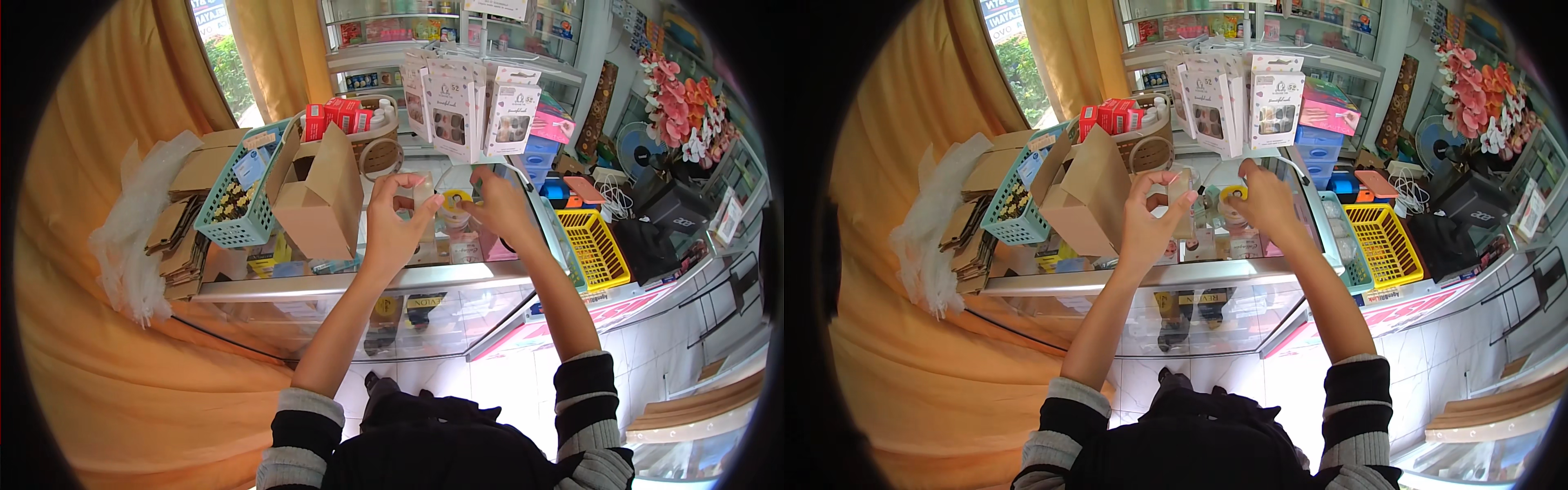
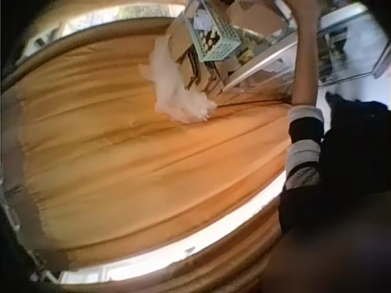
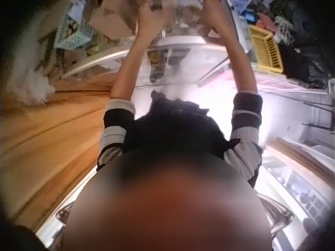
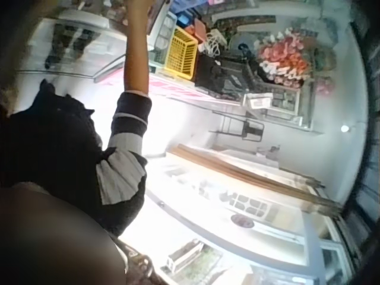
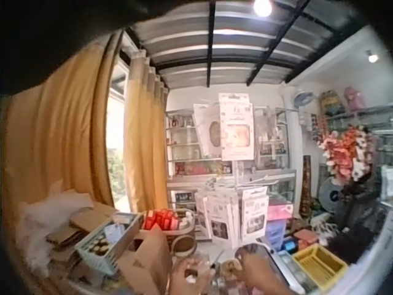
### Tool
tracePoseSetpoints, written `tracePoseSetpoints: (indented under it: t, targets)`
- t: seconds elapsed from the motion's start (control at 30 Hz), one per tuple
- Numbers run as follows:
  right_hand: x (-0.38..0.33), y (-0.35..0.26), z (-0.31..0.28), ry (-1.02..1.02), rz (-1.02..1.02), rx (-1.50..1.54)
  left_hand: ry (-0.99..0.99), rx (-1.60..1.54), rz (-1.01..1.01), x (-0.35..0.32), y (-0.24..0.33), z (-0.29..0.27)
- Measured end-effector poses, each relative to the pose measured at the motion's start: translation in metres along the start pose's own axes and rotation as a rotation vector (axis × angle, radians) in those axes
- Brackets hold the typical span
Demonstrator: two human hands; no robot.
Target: Assembling a small cardboard box and sealing it with adhesive tape.
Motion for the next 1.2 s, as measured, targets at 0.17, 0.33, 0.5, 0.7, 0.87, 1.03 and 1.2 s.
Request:
tracePoseSetpoints:
  t: [0.17,0.33,0.5,0.7,0.87,1.03,1.2]
  targets:
    - [-0.024,-0.035,0.032,-0.292,-0.153,0.886,-0.010,0.032,0.020,0.001,0.000,0.000]
    - [-0.039,-0.073,0.021,-0.198,-0.239,0.795,0.001,-0.062,-0.030,0.005,-0.012,-0.002]
    - [-0.040,-0.070,0.025,-0.120,-0.207,0.892,0.039,0.141,0.044,0.016,0.003,-0.014]
    - [-0.040,-0.079,0.015,-0.049,-0.253,0.781,-0.016,0.185,0.020,0.029,-0.006,-0.017]
    - [-0.041,-0.074,0.025,-0.142,-0.168,0.809,-0.048,-0.073,-0.092,0.028,-0.018,-0.010]
    - [-0.042,-0.072,0.029,-0.182,-0.128,0.842,-0.049,-0.098,-0.115,0.027,-0.019,-0.009]
    - [-0.041,-0.069,0.038,-0.202,-0.122,0.885,-0.047,-0.093,-0.107,0.026,-0.016,-0.010]
Point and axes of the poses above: each hand's wrist, its own x-axis towards the middle knuckle, its own z-axis out of the palm, y = z × x, the point moved 10 cm from there along x, towards the middle knuckle, and after that the axes turned 1 degree about -z, right-handed, at the moved point
